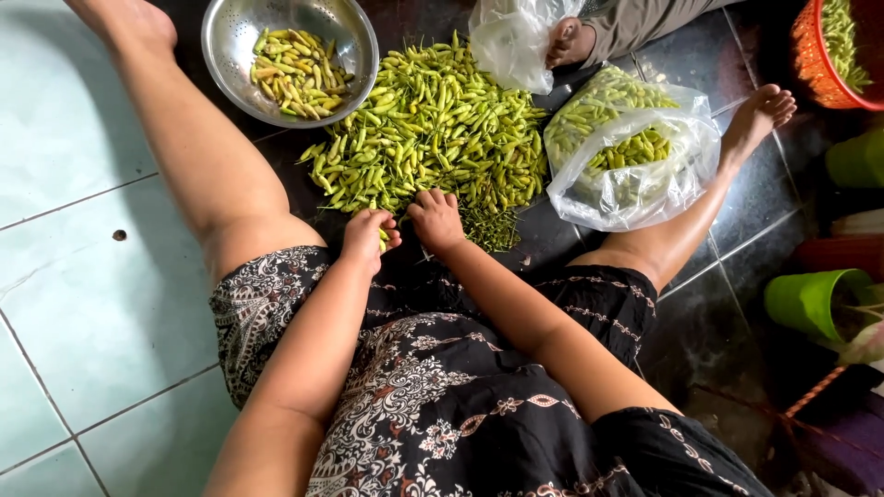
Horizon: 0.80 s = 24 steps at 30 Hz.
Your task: People are sitting on the floor, manually removing stems from a large quantity of green chilies and sorting them into bowls and bags.
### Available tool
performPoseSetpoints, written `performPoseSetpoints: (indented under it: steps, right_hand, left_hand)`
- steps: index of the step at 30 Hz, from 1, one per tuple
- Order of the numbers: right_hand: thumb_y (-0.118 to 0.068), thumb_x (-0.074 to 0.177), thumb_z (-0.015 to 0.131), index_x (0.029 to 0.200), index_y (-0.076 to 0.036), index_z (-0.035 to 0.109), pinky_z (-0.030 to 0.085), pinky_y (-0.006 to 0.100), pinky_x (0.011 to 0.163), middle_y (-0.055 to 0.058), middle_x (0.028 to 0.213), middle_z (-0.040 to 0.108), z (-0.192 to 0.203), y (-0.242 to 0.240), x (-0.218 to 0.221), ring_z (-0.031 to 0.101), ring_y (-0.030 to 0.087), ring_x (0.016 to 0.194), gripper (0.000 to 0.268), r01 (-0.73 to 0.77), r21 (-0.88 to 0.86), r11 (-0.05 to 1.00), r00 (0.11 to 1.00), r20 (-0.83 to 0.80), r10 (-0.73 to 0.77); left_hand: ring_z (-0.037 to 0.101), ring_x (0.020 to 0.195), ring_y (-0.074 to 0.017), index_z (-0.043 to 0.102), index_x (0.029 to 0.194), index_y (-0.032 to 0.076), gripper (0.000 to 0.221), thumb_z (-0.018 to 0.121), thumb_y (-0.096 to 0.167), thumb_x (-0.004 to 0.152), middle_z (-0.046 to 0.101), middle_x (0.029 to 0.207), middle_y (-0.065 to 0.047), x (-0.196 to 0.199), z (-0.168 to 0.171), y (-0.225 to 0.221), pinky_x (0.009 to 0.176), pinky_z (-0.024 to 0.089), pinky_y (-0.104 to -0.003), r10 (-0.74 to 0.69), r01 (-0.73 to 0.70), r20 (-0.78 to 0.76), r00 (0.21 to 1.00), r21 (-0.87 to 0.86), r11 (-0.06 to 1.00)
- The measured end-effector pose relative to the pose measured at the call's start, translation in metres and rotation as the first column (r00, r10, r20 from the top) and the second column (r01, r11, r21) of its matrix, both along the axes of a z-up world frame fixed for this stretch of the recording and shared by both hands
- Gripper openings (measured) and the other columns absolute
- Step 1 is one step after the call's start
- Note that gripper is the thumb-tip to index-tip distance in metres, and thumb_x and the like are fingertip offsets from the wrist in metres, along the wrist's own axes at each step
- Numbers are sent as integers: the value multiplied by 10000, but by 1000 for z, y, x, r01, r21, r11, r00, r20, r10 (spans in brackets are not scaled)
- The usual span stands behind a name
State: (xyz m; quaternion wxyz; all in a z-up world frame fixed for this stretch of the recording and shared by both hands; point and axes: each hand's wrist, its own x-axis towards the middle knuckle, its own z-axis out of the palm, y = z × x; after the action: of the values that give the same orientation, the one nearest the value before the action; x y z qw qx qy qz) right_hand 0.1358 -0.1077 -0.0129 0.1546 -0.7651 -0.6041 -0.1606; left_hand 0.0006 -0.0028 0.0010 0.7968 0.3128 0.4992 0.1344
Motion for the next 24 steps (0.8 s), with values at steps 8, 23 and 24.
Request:
performPoseSetpoints:
  steps: [8,23,24]
  right_hand:
    - [-258,779,756,851,-190,580,406,381,781,2,848,552,52,-14,-11,574,235,879,201,-69,74,995,960,-268,87]
    - [-141,961,740,903,-126,591,509,400,760,49,818,602,78,-21,-26,605,281,791,160,-105,254,961,862,-459,215]
    - [-142,968,735,893,-127,581,512,403,751,44,805,594,78,-20,-27,601,282,776,172,-91,267,959,859,-466,212]
  left_hand:
    - [665,571,-168,718,1001,86,236,829,200,826,659,781,-59,2,-21,-10,467,647,-331,-171,180,-68,983,158,971]
    - [574,458,-130,667,826,97,195,752,241,926,586,641,-44,-4,-2,-11,330,514,-235,-188,195,-60,980,139,971]
    - [568,446,-130,665,830,93,198,751,243,927,579,636,-49,-4,-1,-11,316,503,-233,-195,201,-54,979,129,971]
